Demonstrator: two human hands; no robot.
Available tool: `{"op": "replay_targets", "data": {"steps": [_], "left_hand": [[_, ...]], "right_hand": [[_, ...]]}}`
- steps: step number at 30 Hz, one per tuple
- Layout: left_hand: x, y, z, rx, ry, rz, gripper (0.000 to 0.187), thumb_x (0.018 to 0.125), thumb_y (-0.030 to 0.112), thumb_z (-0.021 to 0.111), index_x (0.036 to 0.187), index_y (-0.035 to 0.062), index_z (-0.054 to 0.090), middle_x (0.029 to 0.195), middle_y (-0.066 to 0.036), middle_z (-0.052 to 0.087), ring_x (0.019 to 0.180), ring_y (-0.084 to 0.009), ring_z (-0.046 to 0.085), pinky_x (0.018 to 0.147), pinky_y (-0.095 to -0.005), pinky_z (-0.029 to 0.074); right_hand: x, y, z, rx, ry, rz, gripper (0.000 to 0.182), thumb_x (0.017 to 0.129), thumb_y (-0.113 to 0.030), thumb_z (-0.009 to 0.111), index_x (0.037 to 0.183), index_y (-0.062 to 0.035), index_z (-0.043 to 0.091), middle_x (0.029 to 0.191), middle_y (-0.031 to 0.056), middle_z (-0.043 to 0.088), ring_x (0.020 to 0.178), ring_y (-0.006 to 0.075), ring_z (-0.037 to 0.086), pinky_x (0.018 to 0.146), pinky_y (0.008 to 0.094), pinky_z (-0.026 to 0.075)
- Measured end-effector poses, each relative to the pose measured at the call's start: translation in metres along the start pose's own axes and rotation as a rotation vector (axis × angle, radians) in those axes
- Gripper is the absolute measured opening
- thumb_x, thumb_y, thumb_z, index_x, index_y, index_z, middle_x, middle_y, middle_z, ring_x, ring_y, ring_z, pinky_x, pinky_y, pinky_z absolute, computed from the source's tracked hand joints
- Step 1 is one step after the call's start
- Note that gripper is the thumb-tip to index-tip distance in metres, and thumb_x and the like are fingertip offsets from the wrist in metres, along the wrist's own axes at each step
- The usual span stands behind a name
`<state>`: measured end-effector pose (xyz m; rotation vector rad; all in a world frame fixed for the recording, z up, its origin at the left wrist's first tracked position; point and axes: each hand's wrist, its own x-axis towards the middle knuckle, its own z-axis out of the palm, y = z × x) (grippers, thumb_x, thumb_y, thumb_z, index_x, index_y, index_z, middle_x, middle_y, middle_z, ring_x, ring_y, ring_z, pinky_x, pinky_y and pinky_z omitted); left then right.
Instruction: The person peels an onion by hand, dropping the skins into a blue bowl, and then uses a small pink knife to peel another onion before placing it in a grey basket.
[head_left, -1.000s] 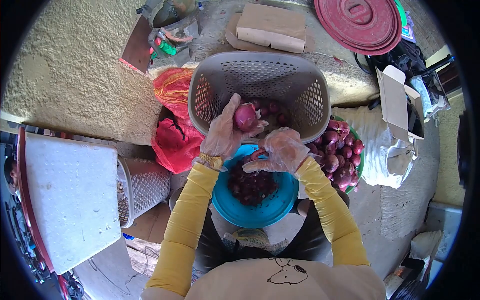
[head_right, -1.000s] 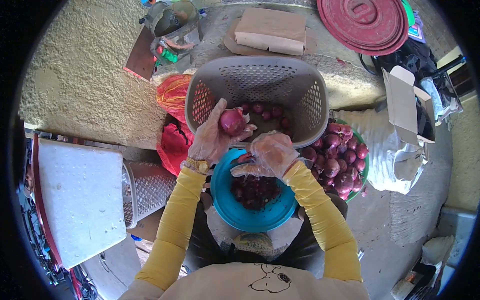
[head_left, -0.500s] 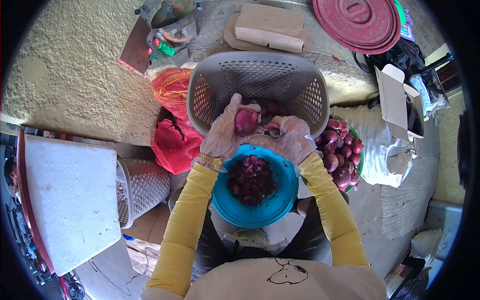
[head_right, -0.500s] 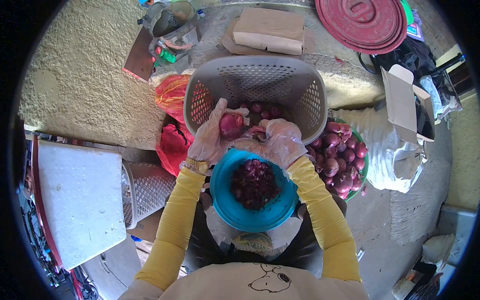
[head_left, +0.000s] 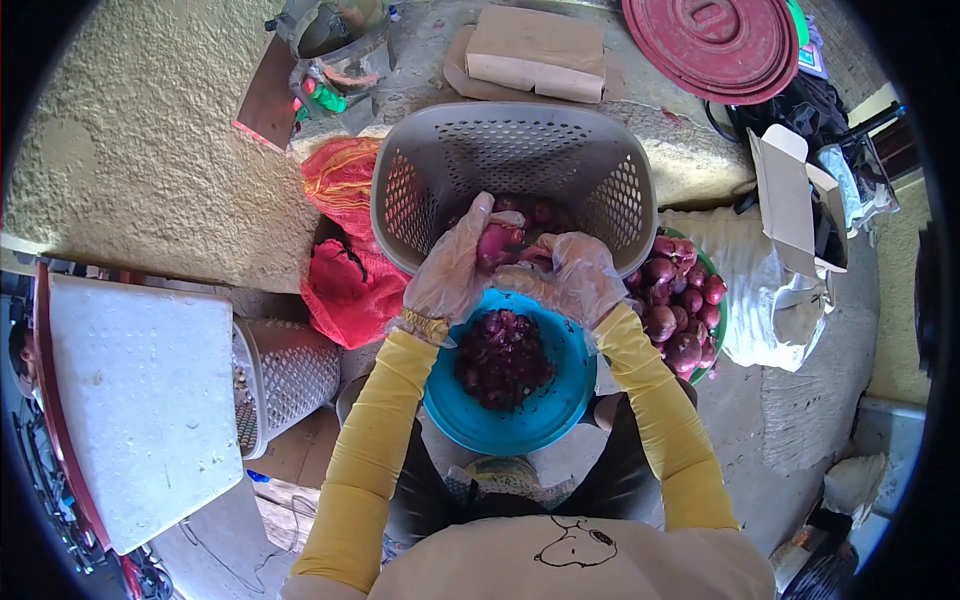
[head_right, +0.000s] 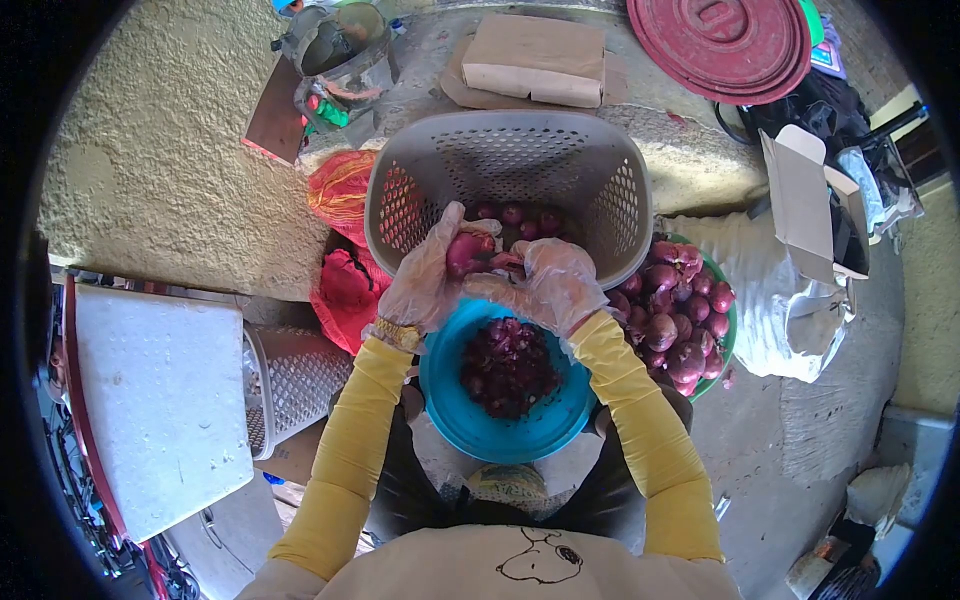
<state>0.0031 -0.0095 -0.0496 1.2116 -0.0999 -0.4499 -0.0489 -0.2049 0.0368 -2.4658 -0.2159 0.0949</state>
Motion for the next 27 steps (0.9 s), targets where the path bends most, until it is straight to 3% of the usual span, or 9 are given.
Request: {"op": "replay_targets", "data": {"steps": [3, 5, 9, 12, 14, 18, 21, 24, 27], "left_hand": [[-0.004, 0.013, 0.005, -0.029, 0.003, -0.023, 0.061, 0.106, 0.055, 0.055, 0.121, -0.0039, 0.064, 0.107, -0.02, 0.069, 0.09, -0.0301, 0.071, 0.081, -0.0413, 0.061], [-0.015, 0.047, 0.021, -0.328, -0.055, -0.245, 0.062, 0.107, 0.055, 0.055, 0.123, -0.0046, 0.063, 0.105, -0.02, 0.069, 0.088, -0.0292, 0.07, 0.081, -0.0399, 0.06], [-0.015, 0.043, 0.02, -0.218, -0.077, -0.192, 0.065, 0.106, 0.056, 0.055, 0.125, -0.0056, 0.061, 0.105, -0.02, 0.069, 0.086, -0.0277, 0.069, 0.08, -0.0381, 0.059], [-0.014, 0.032, 0.017, -0.275, -0.021, -0.26, 0.067, 0.106, 0.057, 0.054, 0.126, -0.0068, 0.06, 0.105, -0.02, 0.068, 0.084, -0.026, 0.067, 0.081, -0.0369, 0.058], [-0.006, -0.001, 0.002, 0.147, -0.027, 0.057, 0.069, 0.106, 0.058, 0.054, 0.126, -0.0074, 0.06, 0.102, -0.019, 0.068, 0.082, -0.0253, 0.066, 0.081, -0.0372, 0.057], [-0.014, 0.028, 0.02, -0.048, -0.015, -0.094, 0.068, 0.106, 0.058, 0.055, 0.127, -0.0071, 0.06, 0.102, -0.017, 0.067, 0.082, -0.0249, 0.066, 0.083, -0.0369, 0.057], [-0.006, 0.003, 0.009, 0.089, 0.026, 0.088, 0.065, 0.105, 0.056, 0.057, 0.124, -0.0062, 0.06, 0.103, -0.016, 0.066, 0.085, -0.0267, 0.067, 0.083, -0.0392, 0.059], [-0.012, 0.025, 0.016, -0.06, -0.016, -0.052, 0.062, 0.105, 0.055, 0.059, 0.122, -0.005, 0.06, 0.105, -0.016, 0.065, 0.09, -0.0302, 0.07, 0.085, -0.0437, 0.062], [-0.018, 0.051, 0.024, -0.447, 0.007, -0.27, 0.061, 0.105, 0.055, 0.059, 0.12, -0.004, 0.059, 0.105, -0.018, 0.066, 0.094, -0.0339, 0.071, 0.086, -0.0483, 0.063]], "right_hand": [[0.0, 0.008, 0.005, -0.001, 0.011, -0.041, 0.07, 0.081, -0.075, 0.074, 0.099, -0.0069, 0.078, 0.079, 0.018, 0.07, 0.08, 0.0383, 0.071, 0.073, 0.0461, 0.055], [0.001, 0.007, 0.005, 0.027, -0.011, -0.039, 0.067, 0.084, -0.067, 0.075, 0.102, -0.0028, 0.077, 0.082, 0.0212, 0.07, 0.081, 0.0406, 0.07, 0.074, 0.0464, 0.054], [0.001, 0.015, 0.011, 0.016, -0.009, -0.048, 0.059, 0.09, -0.055, 0.076, 0.104, 0.0013, 0.077, 0.084, 0.026, 0.071, 0.079, 0.0431, 0.069, 0.074, 0.0465, 0.054], [0.0, 0.022, 0.02, 0.13, 0.014, -0.039, 0.063, 0.088, -0.068, 0.071, 0.104, -0.0069, 0.078, 0.083, 0.0251, 0.069, 0.086, 0.0441, 0.068, 0.076, 0.0501, 0.053], [-0.001, 0.016, 0.014, 0.161, -0.001, -0.048, 0.063, 0.088, -0.068, 0.07, 0.103, -0.007, 0.079, 0.082, 0.0249, 0.068, 0.085, 0.0441, 0.068, 0.075, 0.0504, 0.053], [-0.003, 0.012, 0.014, 0.246, -0.018, -0.019, 0.061, 0.091, -0.066, 0.069, 0.099, -0.0066, 0.08, 0.078, 0.0242, 0.067, 0.08, 0.0433, 0.066, 0.072, 0.0503, 0.051], [-0.003, 0.011, 0.011, 0.157, -0.035, -0.139, 0.061, 0.093, -0.06, 0.072, 0.102, 0.0007, 0.077, 0.078, 0.0241, 0.07, 0.074, 0.0429, 0.067, 0.069, 0.0472, 0.052], [-0.003, 0.011, 0.013, -0.006, -0.081, -0.193, 0.064, 0.091, -0.064, 0.07, 0.1, -0.002, 0.078, 0.076, 0.0213, 0.069, 0.073, 0.0416, 0.068, 0.069, 0.0474, 0.052], [-0.003, 0.015, 0.018, -0.212, -0.126, -0.269, 0.059, 0.087, -0.063, 0.075, 0.098, -0.0057, 0.079, 0.074, 0.019, 0.069, 0.071, 0.0401, 0.068, 0.068, 0.0472, 0.053]]}}
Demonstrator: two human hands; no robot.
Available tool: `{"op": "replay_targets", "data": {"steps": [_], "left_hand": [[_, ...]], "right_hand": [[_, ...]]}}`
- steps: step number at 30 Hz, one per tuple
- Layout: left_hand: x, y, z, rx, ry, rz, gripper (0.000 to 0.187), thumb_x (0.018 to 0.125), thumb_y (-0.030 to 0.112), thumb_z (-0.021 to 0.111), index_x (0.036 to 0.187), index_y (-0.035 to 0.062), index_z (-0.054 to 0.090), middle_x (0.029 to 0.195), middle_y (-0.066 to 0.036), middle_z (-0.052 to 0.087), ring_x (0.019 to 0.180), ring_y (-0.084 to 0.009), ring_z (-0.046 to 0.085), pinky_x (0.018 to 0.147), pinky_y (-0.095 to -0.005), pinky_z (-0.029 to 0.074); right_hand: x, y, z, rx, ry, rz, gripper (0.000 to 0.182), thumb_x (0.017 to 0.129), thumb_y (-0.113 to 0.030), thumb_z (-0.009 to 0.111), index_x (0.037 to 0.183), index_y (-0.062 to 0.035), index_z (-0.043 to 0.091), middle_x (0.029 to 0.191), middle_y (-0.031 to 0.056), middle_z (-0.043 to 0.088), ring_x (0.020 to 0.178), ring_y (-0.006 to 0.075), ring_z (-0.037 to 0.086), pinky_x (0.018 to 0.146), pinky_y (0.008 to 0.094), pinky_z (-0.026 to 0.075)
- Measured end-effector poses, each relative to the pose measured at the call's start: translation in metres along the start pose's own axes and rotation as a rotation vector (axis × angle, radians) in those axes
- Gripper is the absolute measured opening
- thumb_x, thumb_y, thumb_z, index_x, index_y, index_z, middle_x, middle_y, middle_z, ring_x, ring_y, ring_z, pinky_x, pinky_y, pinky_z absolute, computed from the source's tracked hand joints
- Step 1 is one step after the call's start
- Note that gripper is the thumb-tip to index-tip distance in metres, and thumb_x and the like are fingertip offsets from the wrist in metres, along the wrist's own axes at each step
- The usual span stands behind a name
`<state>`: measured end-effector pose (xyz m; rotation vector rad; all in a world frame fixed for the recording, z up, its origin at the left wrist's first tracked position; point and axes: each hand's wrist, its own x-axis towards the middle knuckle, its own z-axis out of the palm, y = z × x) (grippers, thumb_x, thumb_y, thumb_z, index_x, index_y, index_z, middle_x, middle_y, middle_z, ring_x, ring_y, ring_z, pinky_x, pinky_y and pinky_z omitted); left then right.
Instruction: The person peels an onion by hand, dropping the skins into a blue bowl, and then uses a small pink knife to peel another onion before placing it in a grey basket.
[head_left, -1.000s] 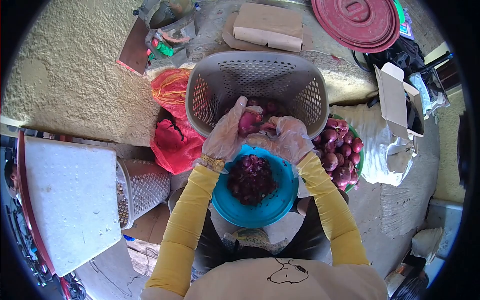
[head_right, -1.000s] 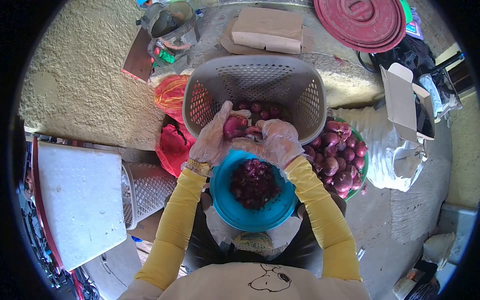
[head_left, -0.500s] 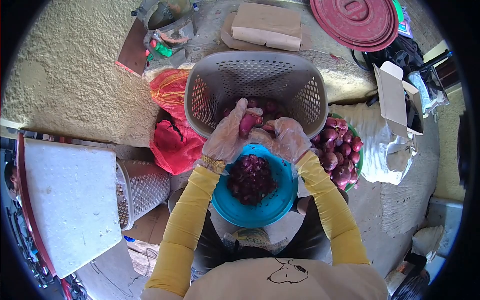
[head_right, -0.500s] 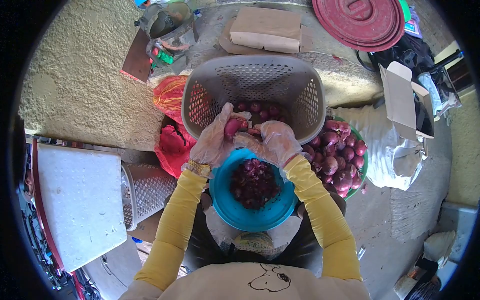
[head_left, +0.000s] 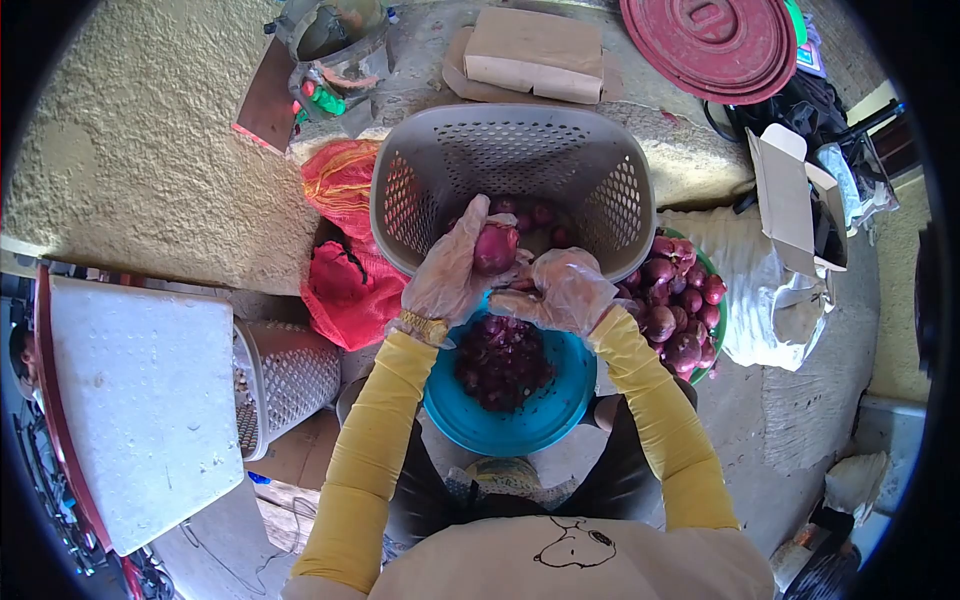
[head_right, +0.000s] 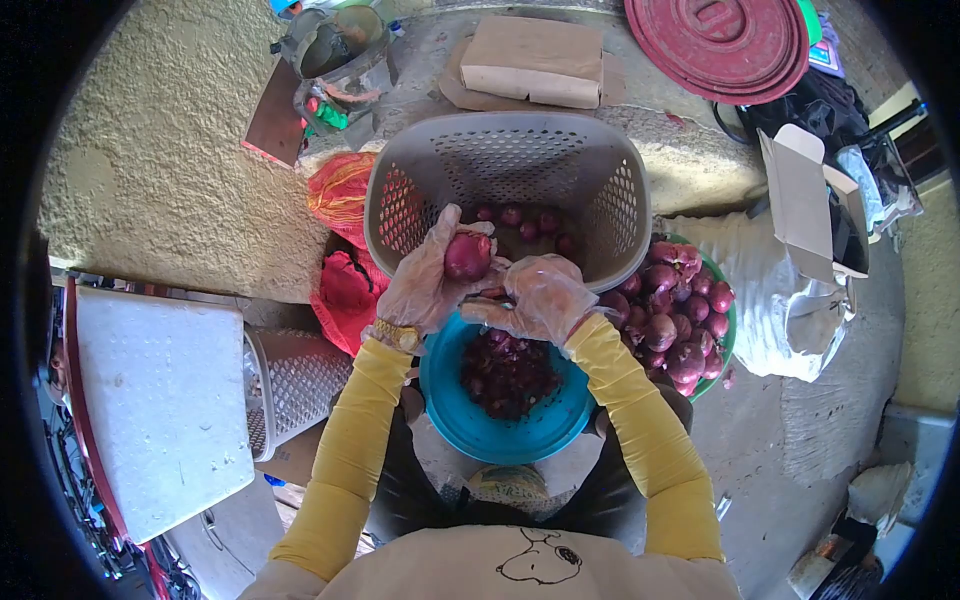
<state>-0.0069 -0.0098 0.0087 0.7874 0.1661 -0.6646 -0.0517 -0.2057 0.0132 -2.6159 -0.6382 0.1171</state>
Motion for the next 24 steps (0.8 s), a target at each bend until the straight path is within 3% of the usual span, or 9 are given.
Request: {"op": "replay_targets", "data": {"steps": [4, 9, 10, 11, 16, 17, 19, 21, 24], "left_hand": [[0.0, 0.0, -0.002, 0.022, -0.009, -0.002, 0.061, 0.104, 0.053, 0.06, 0.123, -0.0044, 0.059, 0.109, -0.02, 0.066, 0.094, -0.0349, 0.071, 0.086, -0.0477, 0.063], [0.011, -0.012, -0.021, 0.124, -0.055, 0.051, 0.06, 0.104, 0.05, 0.063, 0.126, -0.005, 0.061, 0.111, -0.021, 0.067, 0.092, -0.0338, 0.071, 0.081, -0.0449, 0.063], [0.028, -0.025, -0.056, 0.331, -0.13, 0.095, 0.058, 0.1, 0.032, 0.07, 0.143, 0.0007, 0.048, 0.121, -0.019, 0.066, 0.103, -0.0317, 0.069, 0.09, -0.0413, 0.059], [0.037, -0.032, -0.075, 0.538, -0.206, 0.139, 0.077, 0.096, 0.014, 0.076, 0.161, 0.0064, 0.035, 0.13, -0.017, 0.066, 0.113, -0.0296, 0.067, 0.1, -0.0376, 0.056], [0.025, -0.037, -0.038, 0.417, -0.005, 0.264, 0.056, 0.101, 0.043, 0.068, 0.131, -0.0034, 0.058, 0.113, -0.017, 0.068, 0.098, -0.0303, 0.069, 0.085, -0.0418, 0.061], [0.021, -0.034, -0.03, 0.386, 0.045, 0.295, 0.06, 0.102, 0.05, 0.066, 0.123, -0.0058, 0.064, 0.108, -0.017, 0.068, 0.094, -0.0305, 0.07, 0.081, -0.0429, 0.062], [0.01, -0.022, -0.013, 0.325, 0.035, 0.256, 0.06, 0.102, 0.05, 0.066, 0.123, -0.0059, 0.064, 0.108, -0.017, 0.068, 0.094, -0.0303, 0.07, 0.081, -0.0429, 0.062], [0.008, -0.021, -0.01, 0.264, 0.025, 0.218, 0.06, 0.102, 0.05, 0.066, 0.123, -0.0059, 0.065, 0.108, -0.016, 0.068, 0.094, -0.03, 0.069, 0.081, -0.043, 0.062], [0.01, -0.022, -0.012, 0.376, 0.049, 0.291, 0.059, 0.103, 0.05, 0.065, 0.122, -0.0062, 0.065, 0.108, -0.016, 0.068, 0.094, -0.0302, 0.069, 0.081, -0.0432, 0.062]], "right_hand": [[-0.003, -0.006, -0.011, 0.063, 0.121, -0.005, 0.057, 0.083, -0.06, 0.082, 0.1, -0.006, 0.079, 0.073, 0.0184, 0.069, 0.07, 0.0372, 0.068, 0.069, 0.0451, 0.054], [0.001, -0.008, -0.011, 0.29, 0.215, 0.246, 0.063, 0.078, -0.057, 0.087, 0.104, 0.0, 0.077, 0.081, 0.0189, 0.071, 0.073, 0.0333, 0.07, 0.07, 0.0425, 0.055], [0.0, -0.006, -0.009, 0.291, 0.215, 0.248, 0.063, 0.078, -0.057, 0.087, 0.104, 0.0, 0.077, 0.081, 0.0189, 0.071, 0.073, 0.0333, 0.07, 0.07, 0.0425, 0.055], [0.0, -0.003, -0.007, 0.246, 0.19, 0.26, 0.064, 0.078, -0.058, 0.086, 0.104, -0.0001, 0.077, 0.081, 0.019, 0.071, 0.074, 0.0337, 0.07, 0.071, 0.0425, 0.055], [0.002, 0.0, -0.006, 0.191, 0.154, 0.288, 0.066, 0.079, -0.061, 0.084, 0.105, -0.0003, 0.077, 0.081, 0.0192, 0.07, 0.075, 0.0358, 0.069, 0.074, 0.0423, 0.055], [0.001, 0.002, -0.004, 0.212, 0.135, 0.283, 0.07, 0.08, -0.069, 0.078, 0.104, -0.004, 0.077, 0.088, 0.0213, 0.071, 0.086, 0.0396, 0.069, 0.078, 0.0468, 0.055], [0.001, 0.001, -0.004, 0.234, 0.114, 0.278, 0.073, 0.081, -0.077, 0.071, 0.104, -0.0077, 0.076, 0.095, 0.0234, 0.072, 0.097, 0.0434, 0.069, 0.083, 0.0514, 0.054], [0.001, -0.006, -0.008, 0.218, 0.148, 0.268, 0.066, 0.082, -0.061, 0.082, 0.103, 0.0013, 0.077, 0.085, 0.0222, 0.072, 0.081, 0.0397, 0.072, 0.075, 0.0438, 0.055], [0.001, -0.003, -0.003, 0.237, 0.157, 0.229, 0.066, 0.083, -0.061, 0.081, 0.102, 0.0021, 0.077, 0.085, 0.0229, 0.072, 0.081, 0.0402, 0.072, 0.075, 0.0443, 0.056]]}}
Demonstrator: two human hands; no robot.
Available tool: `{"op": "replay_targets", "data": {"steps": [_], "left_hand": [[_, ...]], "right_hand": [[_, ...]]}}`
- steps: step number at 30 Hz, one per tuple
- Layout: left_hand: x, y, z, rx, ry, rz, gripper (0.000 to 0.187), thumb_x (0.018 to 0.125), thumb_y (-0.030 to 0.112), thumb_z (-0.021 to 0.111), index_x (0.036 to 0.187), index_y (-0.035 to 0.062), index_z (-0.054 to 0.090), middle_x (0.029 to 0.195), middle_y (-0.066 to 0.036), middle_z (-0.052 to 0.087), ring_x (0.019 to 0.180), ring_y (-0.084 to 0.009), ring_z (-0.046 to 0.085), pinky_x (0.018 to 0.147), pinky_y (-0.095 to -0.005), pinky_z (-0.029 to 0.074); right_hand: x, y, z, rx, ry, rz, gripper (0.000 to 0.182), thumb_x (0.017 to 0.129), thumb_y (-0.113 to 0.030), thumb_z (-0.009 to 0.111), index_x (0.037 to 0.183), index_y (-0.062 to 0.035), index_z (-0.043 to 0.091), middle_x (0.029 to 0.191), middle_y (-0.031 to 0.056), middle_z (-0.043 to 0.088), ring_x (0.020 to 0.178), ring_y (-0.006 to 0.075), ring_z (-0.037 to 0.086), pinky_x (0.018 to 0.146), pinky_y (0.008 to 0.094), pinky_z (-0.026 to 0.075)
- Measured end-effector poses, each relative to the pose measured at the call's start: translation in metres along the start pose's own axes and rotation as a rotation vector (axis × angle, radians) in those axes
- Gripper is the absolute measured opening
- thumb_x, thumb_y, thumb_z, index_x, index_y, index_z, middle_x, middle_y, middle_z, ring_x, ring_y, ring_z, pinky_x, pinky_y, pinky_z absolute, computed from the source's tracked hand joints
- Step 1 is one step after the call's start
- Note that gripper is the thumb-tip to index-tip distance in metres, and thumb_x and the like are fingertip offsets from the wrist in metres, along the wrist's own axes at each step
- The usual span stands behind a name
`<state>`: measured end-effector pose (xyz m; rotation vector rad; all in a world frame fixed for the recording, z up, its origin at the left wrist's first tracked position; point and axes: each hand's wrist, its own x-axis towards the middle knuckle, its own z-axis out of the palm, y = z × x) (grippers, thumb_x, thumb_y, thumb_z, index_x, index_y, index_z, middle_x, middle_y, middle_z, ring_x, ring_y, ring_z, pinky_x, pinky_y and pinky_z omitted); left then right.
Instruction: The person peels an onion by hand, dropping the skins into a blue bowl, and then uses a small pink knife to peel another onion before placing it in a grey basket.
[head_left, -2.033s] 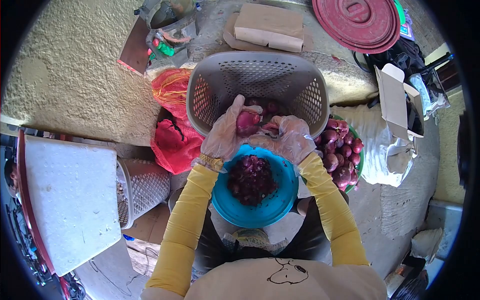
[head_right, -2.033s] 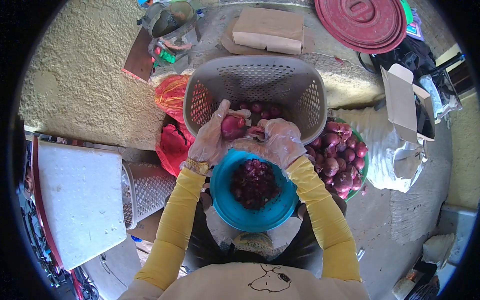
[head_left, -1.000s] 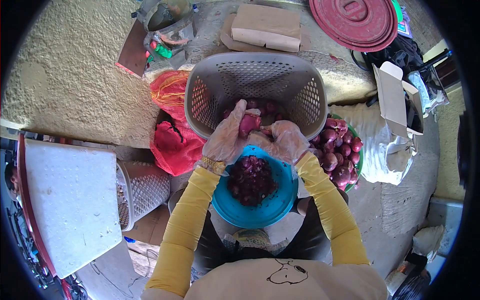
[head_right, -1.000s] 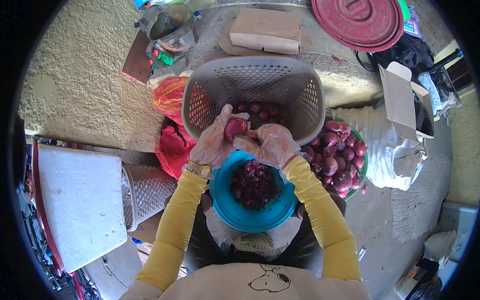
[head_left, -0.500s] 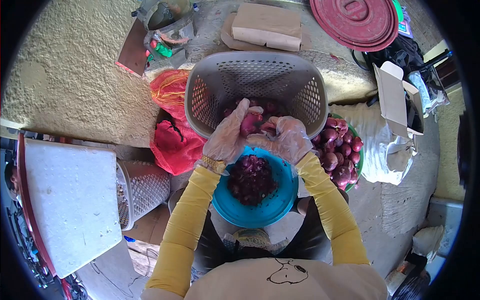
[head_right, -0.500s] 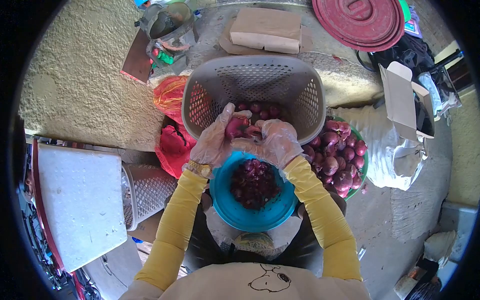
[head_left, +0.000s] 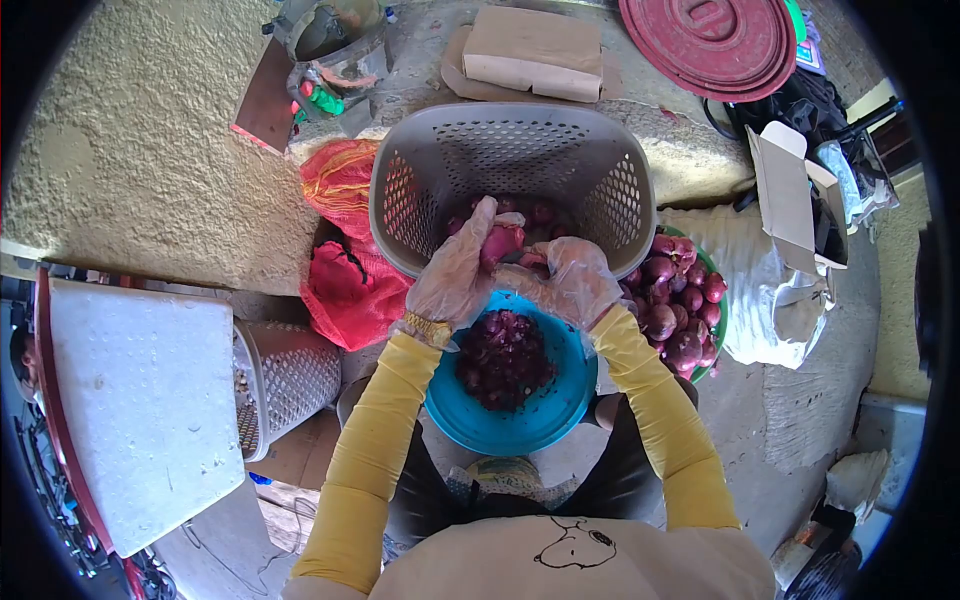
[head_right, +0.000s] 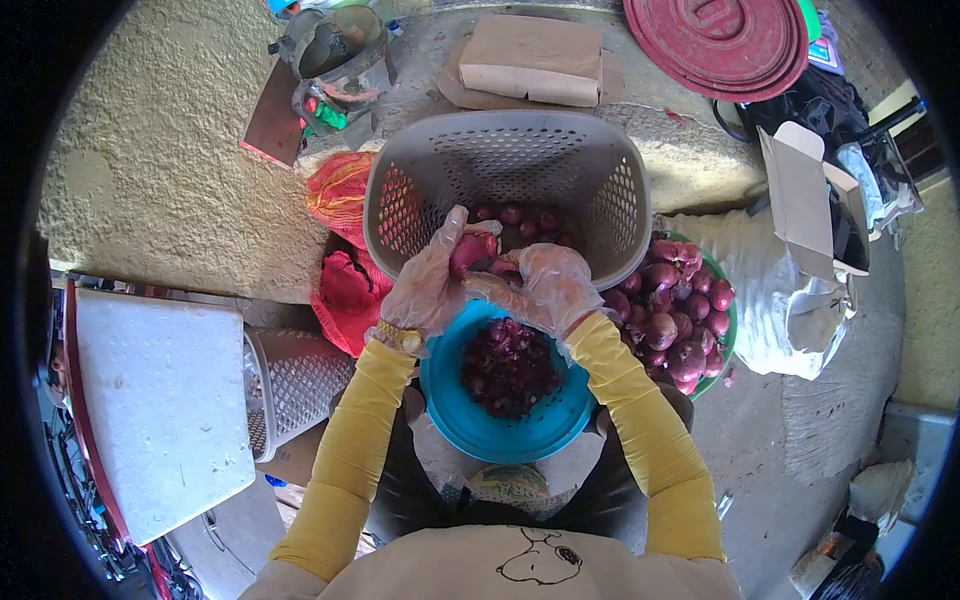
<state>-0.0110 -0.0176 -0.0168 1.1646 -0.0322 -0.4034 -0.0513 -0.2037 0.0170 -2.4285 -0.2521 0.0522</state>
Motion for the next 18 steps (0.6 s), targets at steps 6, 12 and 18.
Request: {"op": "replay_targets", "data": {"steps": [6, 12, 18], "left_hand": [[-0.002, 0.021, 0.004, -0.383, -0.069, -0.26, 0.057, 0.105, 0.048, 0.061, 0.12, -0.0069, 0.064, 0.107, -0.018, 0.068, 0.093, -0.0323, 0.07, 0.08, -0.0423, 0.062], [-0.003, 0.023, 0.008, -0.405, -0.063, -0.269, 0.058, 0.106, 0.049, 0.06, 0.12, -0.0077, 0.064, 0.107, -0.018, 0.068, 0.094, -0.0337, 0.071, 0.078, -0.044, 0.062], [-0.002, 0.019, 0.004, -0.35, -0.047, -0.235, 0.06, 0.106, 0.049, 0.06, 0.123, -0.0075, 0.064, 0.108, -0.017, 0.068, 0.094, -0.0324, 0.07, 0.078, -0.0437, 0.062]], "right_hand": [[0.001, 0.013, -0.001, -0.059, 0.024, 0.055, 0.082, 0.079, -0.077, 0.072, 0.111, -0.0016, 0.077, 0.102, 0.0251, 0.073, 0.101, 0.0434, 0.07, 0.088, 0.048, 0.055], [0.001, 0.011, -0.001, -0.014, -0.007, 0.058, 0.086, 0.078, -0.077, 0.072, 0.11, 0.0032, 0.076, 0.103, 0.027, 0.073, 0.1, 0.0452, 0.07, 0.089, 0.048, 0.056], [0.0, 0.01, 0.001, 0.034, -0.005, 0.058, 0.078, 0.081, -0.073, 0.073, 0.103, 0.0013, 0.076, 0.095, 0.0264, 0.072, 0.094, 0.045, 0.07, 0.083, 0.0494, 0.055]]}}
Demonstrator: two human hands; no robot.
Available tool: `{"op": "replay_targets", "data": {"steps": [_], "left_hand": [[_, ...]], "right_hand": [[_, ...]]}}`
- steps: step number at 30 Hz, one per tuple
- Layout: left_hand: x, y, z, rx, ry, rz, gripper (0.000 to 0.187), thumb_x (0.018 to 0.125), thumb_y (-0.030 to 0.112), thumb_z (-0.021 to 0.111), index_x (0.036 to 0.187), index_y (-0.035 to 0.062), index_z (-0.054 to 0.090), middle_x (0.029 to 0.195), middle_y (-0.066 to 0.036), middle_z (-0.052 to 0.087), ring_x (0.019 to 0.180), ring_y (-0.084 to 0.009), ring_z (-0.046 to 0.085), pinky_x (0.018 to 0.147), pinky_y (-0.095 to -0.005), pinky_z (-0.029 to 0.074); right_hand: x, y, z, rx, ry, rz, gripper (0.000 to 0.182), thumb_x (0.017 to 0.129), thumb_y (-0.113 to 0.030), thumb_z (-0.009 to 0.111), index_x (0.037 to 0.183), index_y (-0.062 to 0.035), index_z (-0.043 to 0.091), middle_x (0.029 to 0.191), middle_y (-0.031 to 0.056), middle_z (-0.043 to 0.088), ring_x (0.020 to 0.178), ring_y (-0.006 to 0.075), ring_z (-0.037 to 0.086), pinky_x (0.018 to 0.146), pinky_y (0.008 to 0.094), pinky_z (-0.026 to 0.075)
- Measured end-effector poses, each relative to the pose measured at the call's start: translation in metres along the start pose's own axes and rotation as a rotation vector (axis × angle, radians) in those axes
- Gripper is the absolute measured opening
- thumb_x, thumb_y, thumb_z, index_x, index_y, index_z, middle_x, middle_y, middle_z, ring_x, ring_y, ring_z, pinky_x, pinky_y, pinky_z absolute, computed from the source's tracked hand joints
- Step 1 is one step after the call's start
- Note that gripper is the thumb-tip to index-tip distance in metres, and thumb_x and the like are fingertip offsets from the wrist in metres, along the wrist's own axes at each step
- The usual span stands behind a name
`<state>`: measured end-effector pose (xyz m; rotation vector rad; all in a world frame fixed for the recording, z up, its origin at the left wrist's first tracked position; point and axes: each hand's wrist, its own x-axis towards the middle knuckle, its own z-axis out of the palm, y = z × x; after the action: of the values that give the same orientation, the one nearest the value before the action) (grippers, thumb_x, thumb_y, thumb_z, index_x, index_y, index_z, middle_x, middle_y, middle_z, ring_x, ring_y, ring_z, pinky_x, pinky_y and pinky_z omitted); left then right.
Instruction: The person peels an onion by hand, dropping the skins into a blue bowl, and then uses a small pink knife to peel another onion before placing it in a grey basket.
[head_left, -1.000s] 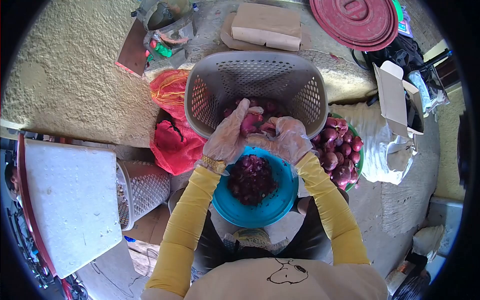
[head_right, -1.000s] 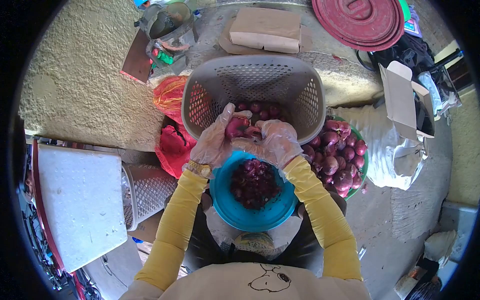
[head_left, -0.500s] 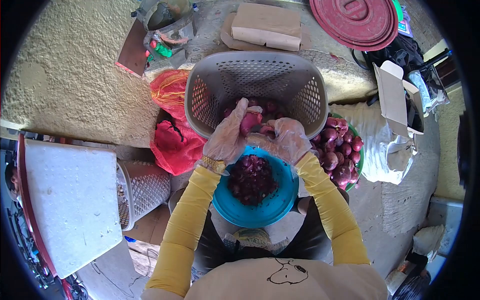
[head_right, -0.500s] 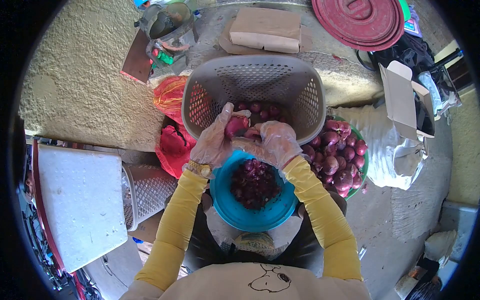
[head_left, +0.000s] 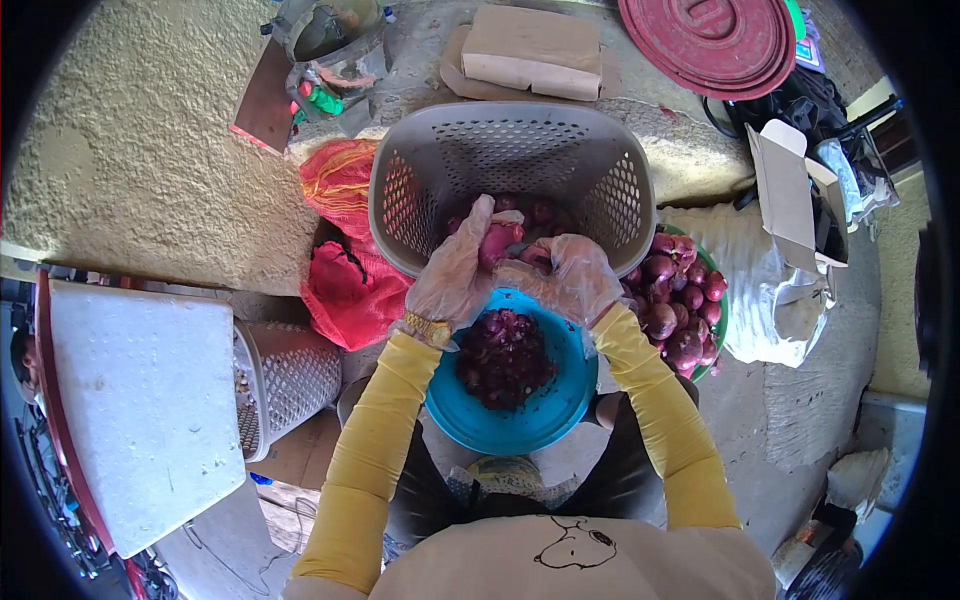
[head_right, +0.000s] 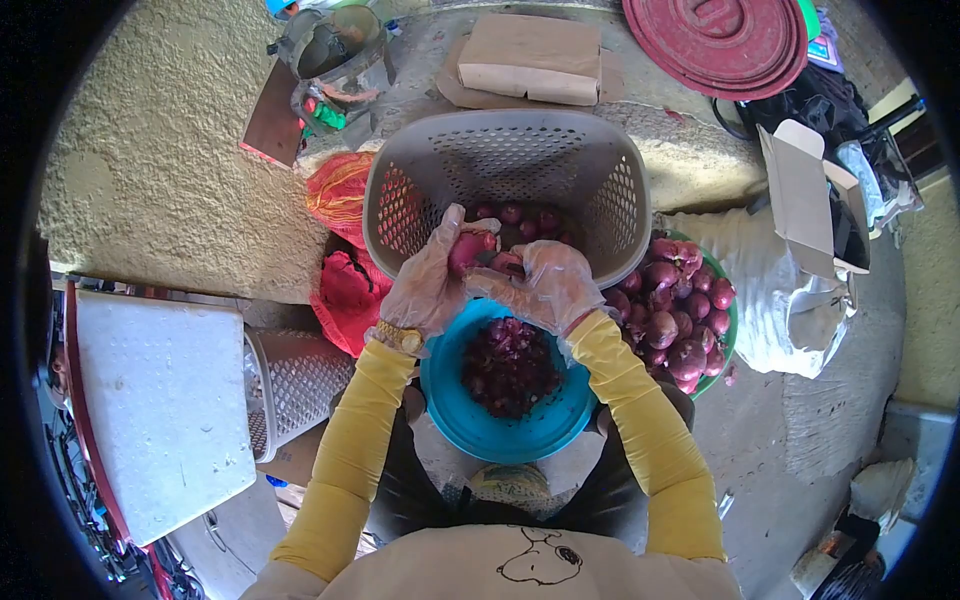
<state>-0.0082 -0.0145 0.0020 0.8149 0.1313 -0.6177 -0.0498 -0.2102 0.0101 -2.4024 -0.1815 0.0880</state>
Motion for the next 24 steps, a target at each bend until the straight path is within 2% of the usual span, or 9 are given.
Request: {"op": "replay_targets", "data": {"steps": [1, 3, 6, 13, 15, 17, 18, 20, 24], "left_hand": [[0.001, 0.0, -0.001, -0.005, 0.004, 0.001, 0.06, 0.105, 0.049, 0.06, 0.124, -0.0075, 0.064, 0.108, -0.017, 0.068, 0.093, -0.0315, 0.07, 0.078, -0.0429, 0.061], [0.001, -0.001, -0.001, -0.01, 0.007, 0.002, 0.06, 0.105, 0.05, 0.06, 0.124, -0.0075, 0.064, 0.107, -0.016, 0.068, 0.093, -0.0307, 0.07, 0.078, -0.0421, 0.061], [0.002, -0.002, -0.001, -0.074, 0.021, -0.012, 0.06, 0.105, 0.05, 0.061, 0.125, -0.0072, 0.064, 0.107, -0.015, 0.068, 0.092, -0.0295, 0.069, 0.078, -0.0401, 0.06], [0.0, -0.002, -0.002, 0.055, 0.042, 0.054, 0.051, 0.103, 0.043, 0.067, 0.124, -0.0038, 0.063, 0.107, -0.014, 0.068, 0.092, -0.0274, 0.068, 0.083, -0.0423, 0.061], [0.007, -0.01, -0.012, 0.114, 0.047, 0.075, 0.049, 0.103, 0.042, 0.067, 0.124, -0.0028, 0.063, 0.107, -0.014, 0.069, 0.093, -0.0269, 0.068, 0.085, -0.043, 0.061], [0.019, -0.027, -0.025, 0.269, 0.086, 0.262, 0.048, 0.103, 0.043, 0.068, 0.122, -0.0009, 0.063, 0.106, -0.013, 0.068, 0.095, -0.027, 0.068, 0.086, -0.0431, 0.062], [0.015, -0.021, -0.02, 0.269, 0.086, 0.263, 0.048, 0.103, 0.043, 0.068, 0.122, -0.0009, 0.063, 0.106, -0.013, 0.068, 0.095, -0.027, 0.068, 0.086, -0.0431, 0.062], [-0.003, 0.0, -0.001, -0.028, 0.041, -0.004, 0.049, 0.103, 0.045, 0.068, 0.122, -0.0001, 0.062, 0.111, -0.013, 0.065, 0.1, -0.0296, 0.068, 0.089, -0.0448, 0.062], [-0.011, 0.01, 0.007, -0.036, 0.024, -0.013, 0.052, 0.102, 0.047, 0.068, 0.123, -0.0003, 0.061, 0.116, -0.012, 0.061, 0.104, -0.0328, 0.068, 0.09, -0.0467, 0.062]], "right_hand": [[0.0, -0.002, -0.001, 0.0, 0.0, 0.0, 0.078, 0.081, -0.073, 0.073, 0.103, 0.0013, 0.076, 0.095, 0.0264, 0.072, 0.094, 0.045, 0.07, 0.083, 0.0494, 0.055], [-0.001, -0.006, -0.002, 0.092, 0.002, -0.044, 0.058, 0.087, -0.056, 0.079, 0.102, -0.0003, 0.077, 0.084, 0.0236, 0.07, 0.077, 0.039, 0.068, 0.072, 0.0452, 0.053], [-0.003, -0.016, -0.006, 0.161, 0.007, -0.027, 0.055, 0.089, -0.053, 0.079, 0.102, 0.0004, 0.078, 0.081, 0.0232, 0.071, 0.074, 0.0373, 0.069, 0.072, 0.0445, 0.053], [-0.002, -0.003, 0.0, 0.125, -0.021, -0.055, 0.052, 0.092, -0.052, 0.077, 0.103, -0.0003, 0.078, 0.081, 0.024, 0.072, 0.073, 0.0369, 0.07, 0.071, 0.0424, 0.054], [-0.001, 0.002, 0.003, 0.065, -0.028, -0.139, 0.052, 0.092, -0.052, 0.076, 0.103, -0.0016, 0.078, 0.083, 0.0232, 0.073, 0.075, 0.038, 0.07, 0.072, 0.0419, 0.055], [-0.002, -0.01, -0.005, 0.041, -0.054, -0.141, 0.052, 0.092, -0.054, 0.076, 0.103, -0.0027, 0.078, 0.083, 0.0222, 0.073, 0.076, 0.0388, 0.07, 0.072, 0.0427, 0.055], [-0.002, -0.014, -0.008, 0.016, -0.08, -0.143, 0.053, 0.091, -0.056, 0.076, 0.103, -0.0037, 0.078, 0.083, 0.0212, 0.073, 0.077, 0.0397, 0.07, 0.073, 0.0435, 0.055], [-0.003, -0.006, -0.002, -0.059, -0.086, -0.192, 0.055, 0.09, -0.059, 0.075, 0.102, -0.0055, 0.079, 0.082, 0.02, 0.073, 0.077, 0.0403, 0.07, 0.072, 0.0444, 0.055], [-0.004, -0.005, 0.005, -0.271, -0.151, -0.282, 0.059, 0.086, -0.068, 0.073, 0.096, -0.0102, 0.08, 0.076, 0.0173, 0.071, 0.075, 0.0391, 0.07, 0.069, 0.0453, 0.055]]}}
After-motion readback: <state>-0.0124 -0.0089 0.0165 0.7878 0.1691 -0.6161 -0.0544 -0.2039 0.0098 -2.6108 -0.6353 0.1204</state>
